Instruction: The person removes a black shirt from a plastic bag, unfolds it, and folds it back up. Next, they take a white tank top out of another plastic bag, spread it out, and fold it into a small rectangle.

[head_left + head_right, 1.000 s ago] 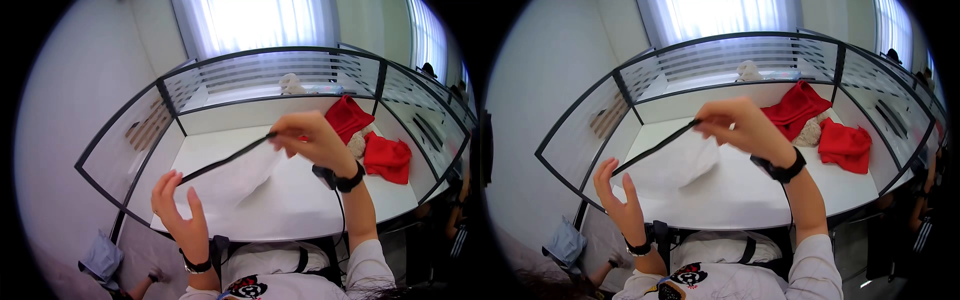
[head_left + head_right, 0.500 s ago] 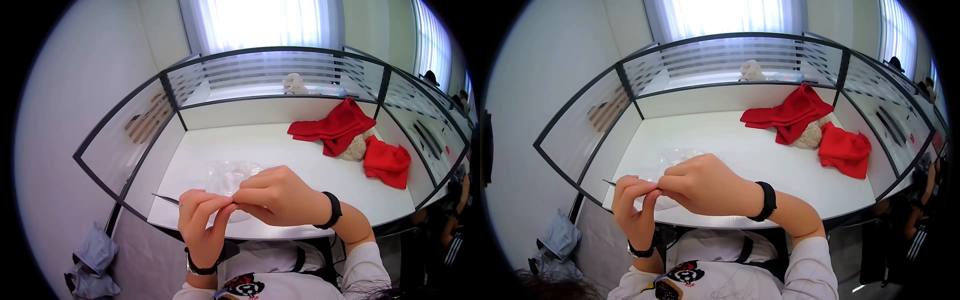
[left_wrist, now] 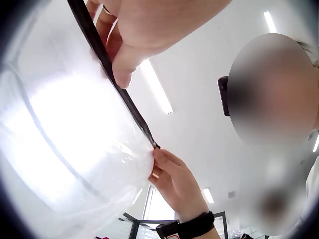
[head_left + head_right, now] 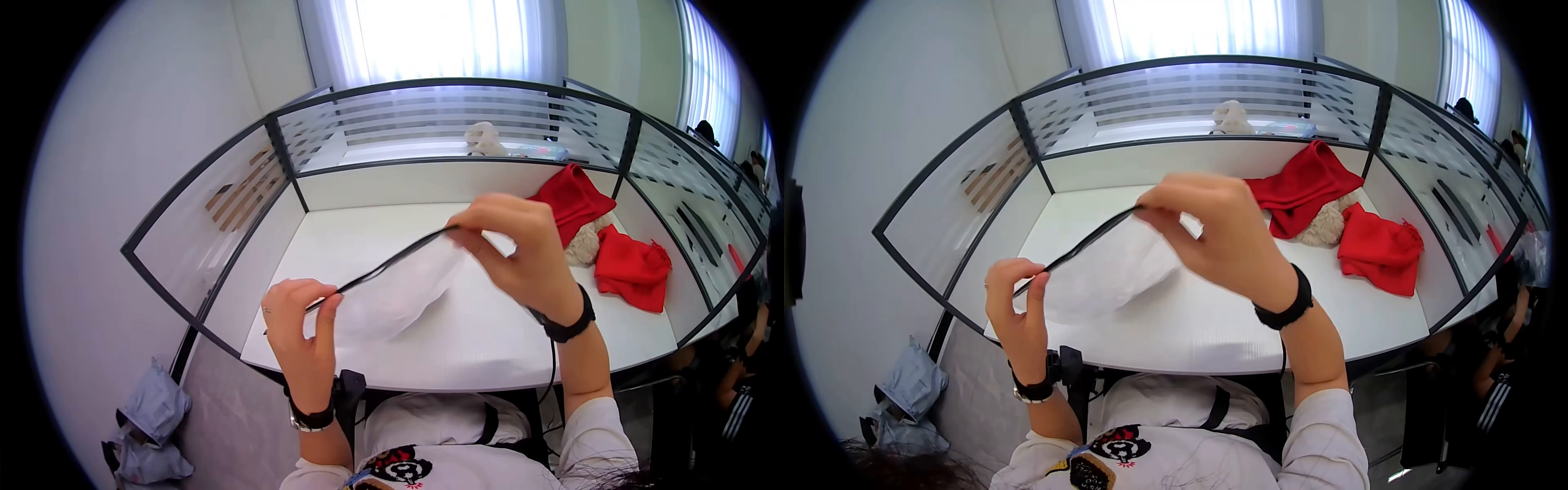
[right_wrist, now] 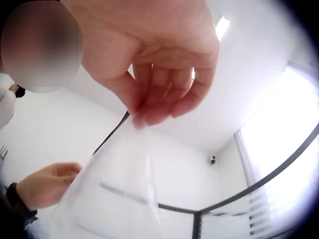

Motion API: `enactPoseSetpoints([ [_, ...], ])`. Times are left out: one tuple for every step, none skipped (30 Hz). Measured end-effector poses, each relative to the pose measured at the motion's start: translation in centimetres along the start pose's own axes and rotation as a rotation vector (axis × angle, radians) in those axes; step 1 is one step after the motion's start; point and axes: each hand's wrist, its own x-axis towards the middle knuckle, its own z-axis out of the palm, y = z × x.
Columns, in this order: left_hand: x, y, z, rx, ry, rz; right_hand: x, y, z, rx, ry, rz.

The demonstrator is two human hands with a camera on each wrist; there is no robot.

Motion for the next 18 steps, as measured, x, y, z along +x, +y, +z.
enactPoseSetpoints([
  [0.2, -0.4, -0.2, 0.034, -0.013, -0.018, 0.2, 0.4, -0.4, 0.007, 0.025, 0.035],
  [0.3, -0.7, -0.4, 0.051, -0.008, -0.026, 0.2, 1.3, -0.5, 0.004, 0.087, 0.028],
  [0.4, -0.9, -0.6, 0.069, -0.004, -0.034, 0.3, 1.8, -1.0, -0.047, 0.105, 0.047],
  [0.5, -1.3, -0.8, 0.085, -0.002, -0.036, 0.4, 2.7, -1.4, -0.075, 0.125, 0.064],
  [0.6, -1.7, -1.0, 0.1, 0.001, -0.039, 0.5, 3.6, -1.8, -0.102, 0.144, 0.082],
  [0.6, -1.8, -1.0, 0.118, 0.013, -0.05, 0.4, 4.4, -2.3, -0.103, 0.159, 0.112],
  [0.6, -2.1, -1.1, 0.121, 0.026, -0.056, 0.4, 5.3, -2.6, -0.105, 0.174, 0.142],
  [0.8, -2.3, -1.3, 0.139, 0.03, -0.049, 0.2, 6.8, -2.5, -0.052, 0.25, 0.159],
  [0.8, -2.5, -1.5, 0.156, 0.034, -0.044, 0.1, 7.5, -2.7, -0.052, 0.248, 0.159],
  [0.8, -2.8, -1.7, 0.156, 0.034, -0.045, 0.0, 8.1, -2.9, 0.023, 0.284, 0.222],
  [0.9, -3.4, -2.0, 0.182, 0.073, -0.078, 0.0, 8.8, -3.3, 0.096, 0.321, 0.286],
  [0.8, -3.9, -2.2, 0.209, 0.112, -0.115, -0.3, 9.7, -4.5, 0.193, 0.374, 0.433],
  [0.8, -4.5, -2.4, 0.199, 0.132, -0.117, -0.6, 10.6, -4.9, 0.3, 0.397, 0.431],
  [0.9, -4.8, -2.6, 0.143, 0.15, -0.153, -0.7, 10.8, -5.4, 0.339, 0.394, 0.431],
  [0.8, -5.0, -2.6, 0.087, 0.169, -0.19, -0.7, 11.1, -5.9, 0.378, 0.39, 0.432],
  [0.8, -5.2, -2.4, 0.087, 0.169, -0.191, -0.7, 11.3, -6.2, 0.378, 0.389, 0.432],
  [0.9, -5.3, -2.1, -0.002, 0.164, -0.221, -0.7, 11.4, -6.4, 0.42, 0.404, 0.464],
  [0.9, -5.4, -1.9, -0.091, 0.16, -0.255, -0.6, 11.4, -6.5, 0.462, 0.417, 0.497],
])
